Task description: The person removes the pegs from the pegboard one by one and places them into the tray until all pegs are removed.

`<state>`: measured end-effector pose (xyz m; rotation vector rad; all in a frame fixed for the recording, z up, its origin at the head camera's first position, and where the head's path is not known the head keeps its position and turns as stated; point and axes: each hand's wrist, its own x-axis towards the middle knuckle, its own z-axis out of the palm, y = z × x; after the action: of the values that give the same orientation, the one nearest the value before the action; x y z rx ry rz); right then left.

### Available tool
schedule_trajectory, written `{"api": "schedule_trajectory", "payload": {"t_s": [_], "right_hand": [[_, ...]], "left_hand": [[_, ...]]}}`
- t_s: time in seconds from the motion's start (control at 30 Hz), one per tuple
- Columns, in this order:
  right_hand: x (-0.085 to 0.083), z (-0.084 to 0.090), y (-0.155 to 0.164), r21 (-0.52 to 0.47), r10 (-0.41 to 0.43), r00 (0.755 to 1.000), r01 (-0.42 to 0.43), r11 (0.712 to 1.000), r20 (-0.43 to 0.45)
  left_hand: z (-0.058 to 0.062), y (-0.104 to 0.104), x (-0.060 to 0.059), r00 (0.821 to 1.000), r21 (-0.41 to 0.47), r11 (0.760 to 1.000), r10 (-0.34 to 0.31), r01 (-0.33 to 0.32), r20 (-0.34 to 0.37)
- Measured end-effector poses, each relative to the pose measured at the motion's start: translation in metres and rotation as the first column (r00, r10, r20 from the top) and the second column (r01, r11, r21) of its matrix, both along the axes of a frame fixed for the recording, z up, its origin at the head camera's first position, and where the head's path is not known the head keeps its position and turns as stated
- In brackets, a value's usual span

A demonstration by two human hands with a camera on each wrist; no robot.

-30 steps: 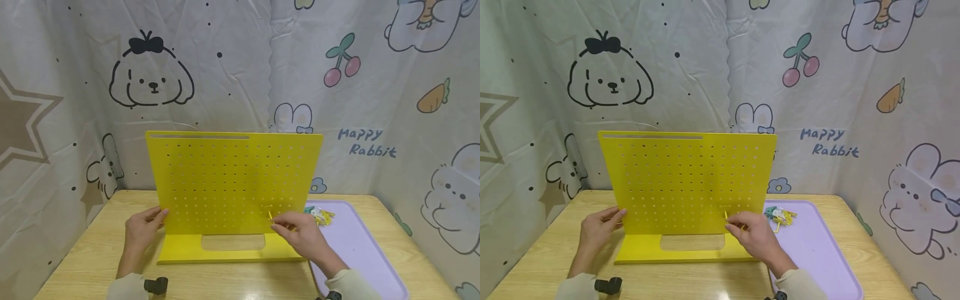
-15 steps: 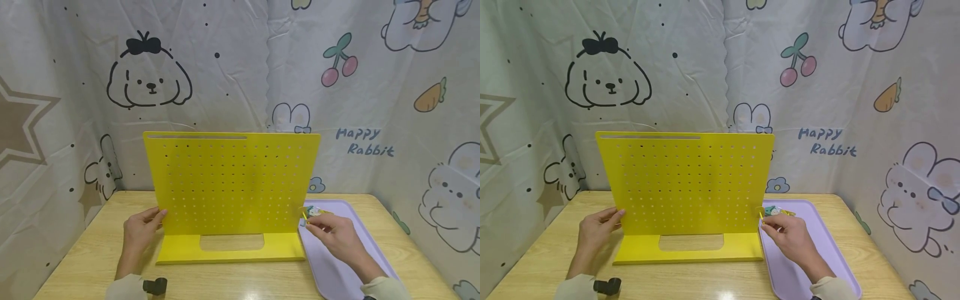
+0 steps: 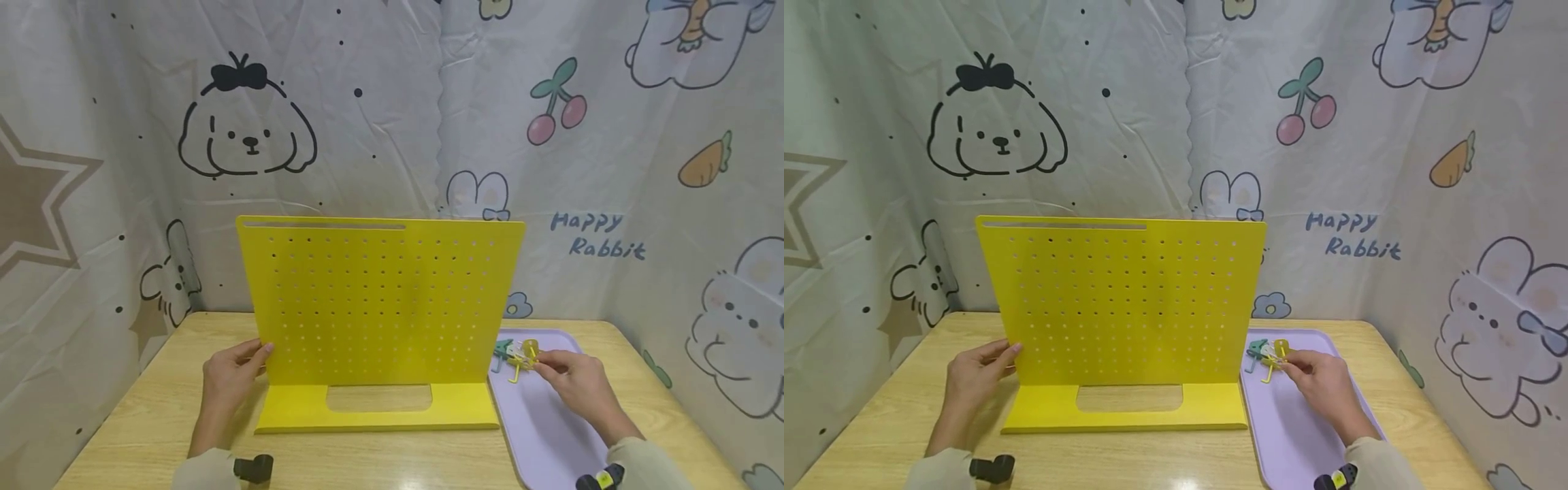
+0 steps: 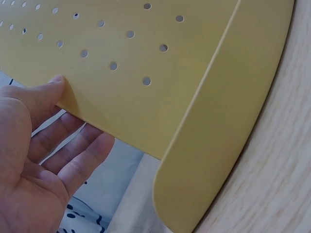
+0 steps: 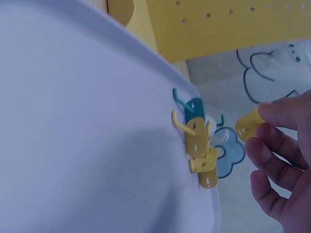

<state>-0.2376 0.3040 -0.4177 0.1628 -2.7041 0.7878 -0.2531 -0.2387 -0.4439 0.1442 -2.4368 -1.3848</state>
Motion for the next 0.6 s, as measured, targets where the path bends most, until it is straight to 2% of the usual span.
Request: {"api": "schedule_trajectory", "payload": {"t_s": [0.17, 0.33, 0.43, 0.6], "right_hand": [[-0.013, -0.008, 0.006, 0.038, -0.008, 0.997, 0.005, 0.999, 0.075], [-0.026, -0.011, 0.006, 0.101, -0.002, 0.994, -0.008, 0.995, 0.106], [-0.03, -0.014, 0.006, 0.161, -0.005, 0.994, -0.013, 0.987, 0.11], [-0.036, -0.021, 0.004, 0.252, 0.004, 0.998, -0.02, 0.968, 0.066]], "left_hand": [[0.0, 0.0, 0.0, 1.0, 0.001, 1.0, 0.001, -0.001, 0.002], [0.0, 0.001, -0.001, 1.0, 0.014, 1.0, 0.001, -0.001, -0.004], [0.0, 0.001, -0.001, 1.0, 0.009, 1.0, 0.004, -0.004, 0.003], [0.001, 0.001, -0.001, 1.0, -0.003, 1.0, 0.007, -0.007, 0.008]]}}
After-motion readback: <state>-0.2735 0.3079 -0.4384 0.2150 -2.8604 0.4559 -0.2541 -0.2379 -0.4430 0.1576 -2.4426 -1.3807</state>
